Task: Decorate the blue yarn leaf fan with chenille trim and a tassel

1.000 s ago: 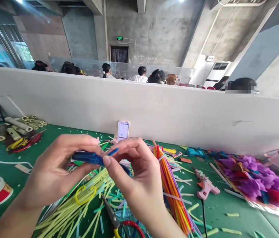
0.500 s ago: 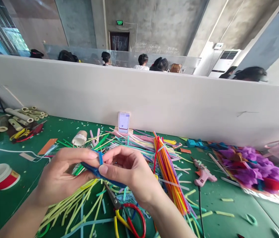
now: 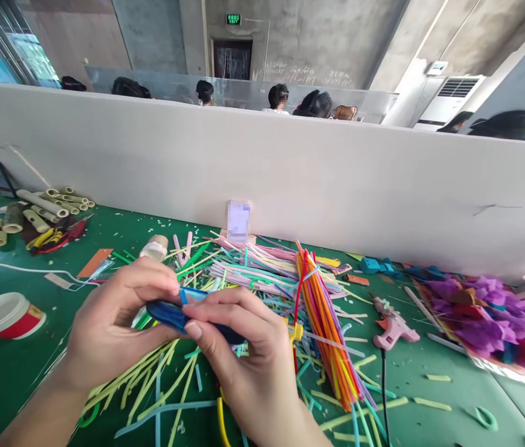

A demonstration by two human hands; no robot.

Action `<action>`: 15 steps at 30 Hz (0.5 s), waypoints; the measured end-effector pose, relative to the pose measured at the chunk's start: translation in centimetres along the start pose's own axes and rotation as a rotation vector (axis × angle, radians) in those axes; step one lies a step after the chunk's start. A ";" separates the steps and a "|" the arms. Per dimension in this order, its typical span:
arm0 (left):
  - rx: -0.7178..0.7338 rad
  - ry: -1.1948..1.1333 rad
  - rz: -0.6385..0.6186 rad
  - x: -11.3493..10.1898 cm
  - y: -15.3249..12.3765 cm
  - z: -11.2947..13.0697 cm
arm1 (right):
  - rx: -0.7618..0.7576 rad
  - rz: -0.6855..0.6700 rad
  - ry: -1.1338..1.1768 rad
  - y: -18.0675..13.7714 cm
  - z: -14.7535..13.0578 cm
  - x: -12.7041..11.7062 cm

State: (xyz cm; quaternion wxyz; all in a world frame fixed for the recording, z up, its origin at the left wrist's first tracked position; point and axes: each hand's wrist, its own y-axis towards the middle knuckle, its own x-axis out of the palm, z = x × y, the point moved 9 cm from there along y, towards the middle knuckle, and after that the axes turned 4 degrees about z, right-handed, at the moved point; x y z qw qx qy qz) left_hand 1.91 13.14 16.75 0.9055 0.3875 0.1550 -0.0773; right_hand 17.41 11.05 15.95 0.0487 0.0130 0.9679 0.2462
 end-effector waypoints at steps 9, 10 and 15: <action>0.054 0.125 -0.054 0.6 1.0 0.3 | 0.096 -0.145 0.040 0.3 0.6 0.2; 0.044 0.106 -0.072 0.8 0.9 0.3 | 0.095 -0.176 0.030 0.3 0.6 0.2; 0.018 0.033 -0.144 1.4 0.6 0.0 | 0.096 -0.336 -0.101 -0.1 0.7 0.1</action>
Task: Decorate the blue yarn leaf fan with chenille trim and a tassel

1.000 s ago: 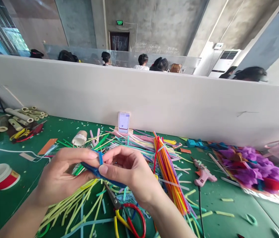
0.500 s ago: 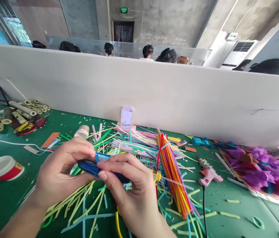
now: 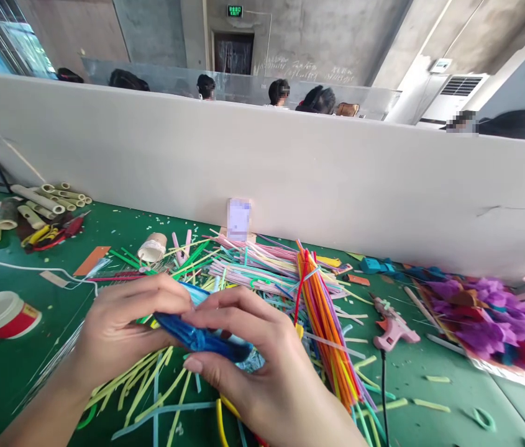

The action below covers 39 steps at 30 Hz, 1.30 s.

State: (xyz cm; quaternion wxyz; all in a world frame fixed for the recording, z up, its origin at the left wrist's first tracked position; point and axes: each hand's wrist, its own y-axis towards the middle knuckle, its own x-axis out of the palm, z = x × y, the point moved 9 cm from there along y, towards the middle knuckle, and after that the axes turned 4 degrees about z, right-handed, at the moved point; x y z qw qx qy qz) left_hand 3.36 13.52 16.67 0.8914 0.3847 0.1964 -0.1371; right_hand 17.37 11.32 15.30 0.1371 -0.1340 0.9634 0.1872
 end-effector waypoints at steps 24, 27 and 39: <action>-0.540 -0.223 0.179 -1.1 -1.7 -6.6 | -0.409 0.028 -0.315 2.6 -1.5 2.1; -0.598 -0.388 0.269 -2.2 -4.4 -6.5 | -0.454 0.087 -0.327 3.0 -1.1 3.4; -0.589 -0.197 0.545 -5.1 -4.8 -6.0 | -0.364 0.373 -0.122 4.2 -1.1 2.7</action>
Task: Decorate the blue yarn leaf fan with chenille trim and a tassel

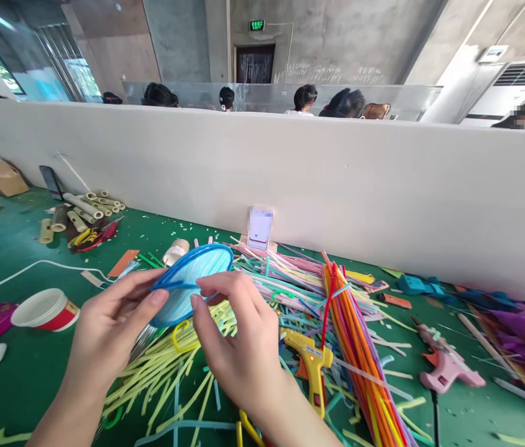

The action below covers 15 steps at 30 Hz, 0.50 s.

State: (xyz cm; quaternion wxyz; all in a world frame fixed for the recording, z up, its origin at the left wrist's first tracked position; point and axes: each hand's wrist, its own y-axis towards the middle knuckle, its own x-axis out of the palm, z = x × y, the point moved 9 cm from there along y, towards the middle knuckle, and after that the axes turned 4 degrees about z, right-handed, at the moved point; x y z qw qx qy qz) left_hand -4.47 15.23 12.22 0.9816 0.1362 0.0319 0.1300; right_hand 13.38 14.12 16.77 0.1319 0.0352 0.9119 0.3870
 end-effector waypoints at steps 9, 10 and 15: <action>0.095 0.034 -0.022 1.2 1.3 0.6 | -0.328 -0.026 -0.339 0.8 -1.6 1.3; 0.124 0.071 -0.037 1.5 1.6 1.0 | -0.352 -0.033 -0.387 0.9 -1.6 1.3; 0.393 0.335 -0.109 3.1 3.3 6.5 | -0.321 0.063 -0.375 3.0 -2.7 -1.4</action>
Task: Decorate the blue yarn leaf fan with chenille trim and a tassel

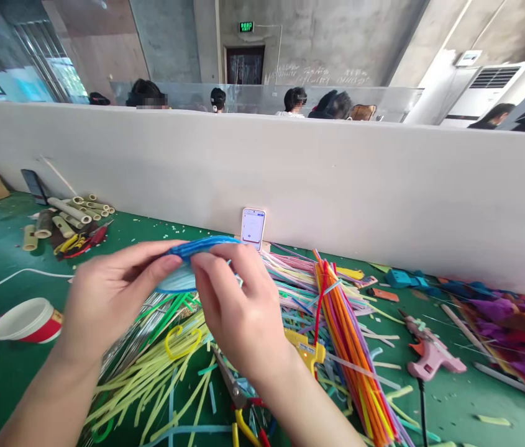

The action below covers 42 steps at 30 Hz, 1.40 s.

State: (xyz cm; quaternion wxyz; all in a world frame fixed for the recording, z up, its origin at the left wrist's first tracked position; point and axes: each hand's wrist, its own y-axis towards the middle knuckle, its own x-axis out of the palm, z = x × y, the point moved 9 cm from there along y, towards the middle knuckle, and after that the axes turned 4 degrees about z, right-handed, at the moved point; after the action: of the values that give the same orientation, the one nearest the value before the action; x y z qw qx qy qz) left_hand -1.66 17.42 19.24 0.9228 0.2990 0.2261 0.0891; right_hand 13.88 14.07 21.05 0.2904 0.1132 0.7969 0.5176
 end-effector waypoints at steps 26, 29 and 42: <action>-0.199 -0.308 -0.474 8.9 -0.9 -0.5 | 0.276 -0.301 0.177 -1.6 4.8 -3.6; -0.233 -0.342 -0.513 9.5 -1.6 -0.8 | 0.211 -0.261 0.172 -1.8 4.5 -3.7; -0.268 -0.397 -0.461 8.4 -2.4 -0.8 | 0.648 -0.178 0.260 -5.1 6.2 -3.5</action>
State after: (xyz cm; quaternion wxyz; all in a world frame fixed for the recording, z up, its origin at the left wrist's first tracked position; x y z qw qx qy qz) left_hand 5.44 18.39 14.16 0.9759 0.1274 0.0897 -0.1531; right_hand 20.89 14.83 15.90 0.1796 0.0627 0.9566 0.2209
